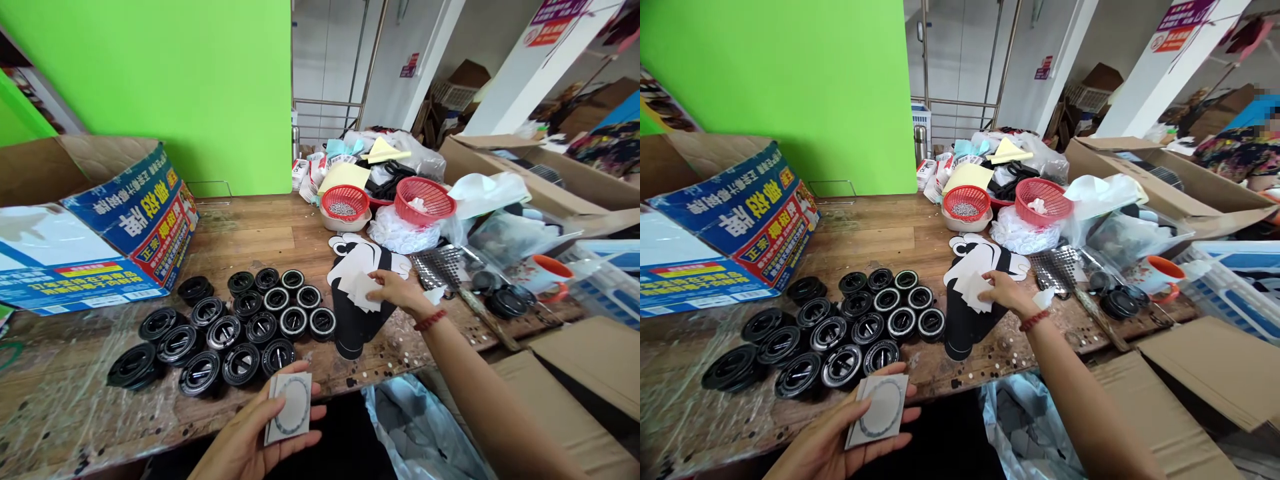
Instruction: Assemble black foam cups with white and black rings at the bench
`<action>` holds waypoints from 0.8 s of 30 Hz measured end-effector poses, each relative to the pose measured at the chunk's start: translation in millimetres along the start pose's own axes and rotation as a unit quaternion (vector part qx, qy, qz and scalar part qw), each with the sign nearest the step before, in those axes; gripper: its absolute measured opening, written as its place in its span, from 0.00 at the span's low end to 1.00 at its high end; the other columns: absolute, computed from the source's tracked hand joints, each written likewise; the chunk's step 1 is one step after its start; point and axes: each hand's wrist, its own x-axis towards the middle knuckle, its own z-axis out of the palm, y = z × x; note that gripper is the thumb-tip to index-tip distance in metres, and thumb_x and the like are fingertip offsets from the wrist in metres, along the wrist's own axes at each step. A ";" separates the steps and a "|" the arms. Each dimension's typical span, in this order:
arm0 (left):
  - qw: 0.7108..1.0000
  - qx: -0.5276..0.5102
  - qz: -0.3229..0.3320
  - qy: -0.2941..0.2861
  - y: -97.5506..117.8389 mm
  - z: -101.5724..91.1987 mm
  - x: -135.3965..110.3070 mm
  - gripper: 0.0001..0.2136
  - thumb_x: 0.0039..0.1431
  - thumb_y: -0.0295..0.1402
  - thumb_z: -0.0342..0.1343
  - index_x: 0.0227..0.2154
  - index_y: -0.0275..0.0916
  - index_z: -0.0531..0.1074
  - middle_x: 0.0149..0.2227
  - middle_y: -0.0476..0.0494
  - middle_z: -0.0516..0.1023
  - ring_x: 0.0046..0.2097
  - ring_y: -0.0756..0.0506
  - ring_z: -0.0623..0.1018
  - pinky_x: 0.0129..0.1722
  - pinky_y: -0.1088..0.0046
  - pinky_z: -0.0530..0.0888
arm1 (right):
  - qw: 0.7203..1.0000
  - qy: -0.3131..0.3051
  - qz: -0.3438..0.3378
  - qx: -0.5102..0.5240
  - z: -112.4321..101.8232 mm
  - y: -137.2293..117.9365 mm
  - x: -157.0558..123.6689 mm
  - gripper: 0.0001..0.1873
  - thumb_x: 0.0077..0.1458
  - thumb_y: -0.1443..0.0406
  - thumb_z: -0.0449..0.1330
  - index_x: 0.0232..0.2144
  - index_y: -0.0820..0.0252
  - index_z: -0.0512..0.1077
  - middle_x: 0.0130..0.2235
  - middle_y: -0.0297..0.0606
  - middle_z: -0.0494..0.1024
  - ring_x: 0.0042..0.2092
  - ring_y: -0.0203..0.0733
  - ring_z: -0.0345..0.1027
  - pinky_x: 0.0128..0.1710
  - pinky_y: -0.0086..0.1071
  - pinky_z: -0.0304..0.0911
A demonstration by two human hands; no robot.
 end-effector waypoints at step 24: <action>0.998 0.041 -0.006 0.056 1.3 3.6 5.0 0.29 0.53 0.37 0.67 0.57 0.38 0.64 0.51 0.32 0.76 0.51 0.31 0.77 0.52 0.55 0.76 | 0.981 -0.138 0.024 -0.137 -39.2 45.6 -157.7 0.15 0.35 0.72 0.62 0.31 0.57 0.76 0.35 0.38 0.79 0.36 0.46 0.70 0.36 0.33 0.62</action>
